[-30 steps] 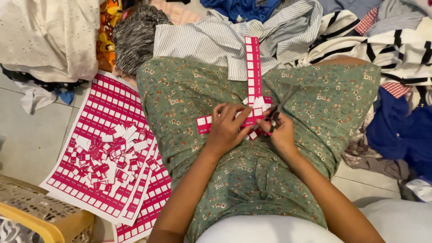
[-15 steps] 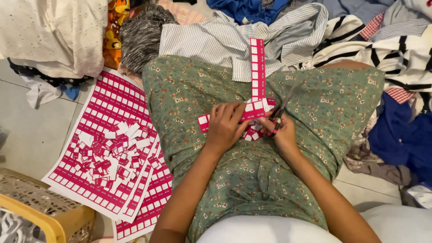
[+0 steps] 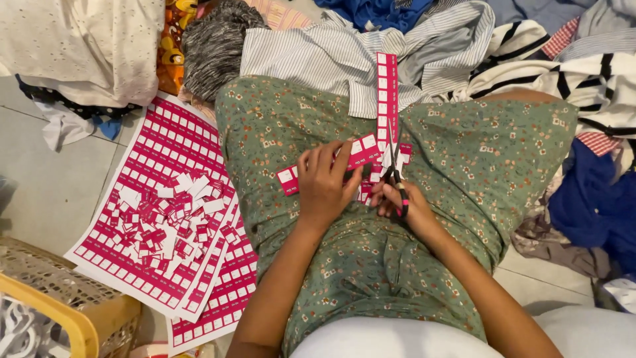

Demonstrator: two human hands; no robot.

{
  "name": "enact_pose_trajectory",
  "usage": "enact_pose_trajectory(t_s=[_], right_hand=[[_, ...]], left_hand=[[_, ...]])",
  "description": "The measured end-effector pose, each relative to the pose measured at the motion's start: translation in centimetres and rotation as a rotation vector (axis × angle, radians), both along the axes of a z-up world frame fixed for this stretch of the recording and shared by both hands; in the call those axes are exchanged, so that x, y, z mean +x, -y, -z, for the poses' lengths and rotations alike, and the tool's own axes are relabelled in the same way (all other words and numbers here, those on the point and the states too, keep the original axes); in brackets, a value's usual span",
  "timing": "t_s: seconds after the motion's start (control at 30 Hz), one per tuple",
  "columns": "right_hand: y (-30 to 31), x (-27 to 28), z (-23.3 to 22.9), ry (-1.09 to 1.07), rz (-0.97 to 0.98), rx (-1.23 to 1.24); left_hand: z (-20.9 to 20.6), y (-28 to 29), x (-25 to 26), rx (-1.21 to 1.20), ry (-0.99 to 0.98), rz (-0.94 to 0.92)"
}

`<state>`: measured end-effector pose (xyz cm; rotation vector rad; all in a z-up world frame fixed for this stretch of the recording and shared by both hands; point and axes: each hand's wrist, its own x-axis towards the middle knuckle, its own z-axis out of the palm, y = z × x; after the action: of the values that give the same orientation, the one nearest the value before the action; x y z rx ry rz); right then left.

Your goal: Cutting individual clothing labels from a printed sheet using scissors

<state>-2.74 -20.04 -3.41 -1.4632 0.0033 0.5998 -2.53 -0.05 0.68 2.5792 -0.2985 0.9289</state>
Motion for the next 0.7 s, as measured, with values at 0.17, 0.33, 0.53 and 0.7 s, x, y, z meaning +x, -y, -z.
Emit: enact_pose_trajectory(t_s=[0.17, 0.33, 0.53, 0.7], right_hand=[[-0.4, -0.1, -0.3, -0.140, 0.016, -0.052], [-0.5, -0.5, 0.8, -0.204, -0.025, -0.057], [-0.5, -0.3, 0.2, -0.157, -0.102, -0.129], [-0.7, -0.1, -0.1, -0.137, -0.111, -0.094]], left_hand=[[2.3, -0.3, 0.7, -0.081, -0.082, 0.056], [2.0, -0.3, 0.9, -0.113, -0.127, 0.069], [1.9, -0.3, 0.8, -0.121, -0.122, 0.076], [2.0, -0.3, 0.8, -0.138, -0.125, 0.080]])
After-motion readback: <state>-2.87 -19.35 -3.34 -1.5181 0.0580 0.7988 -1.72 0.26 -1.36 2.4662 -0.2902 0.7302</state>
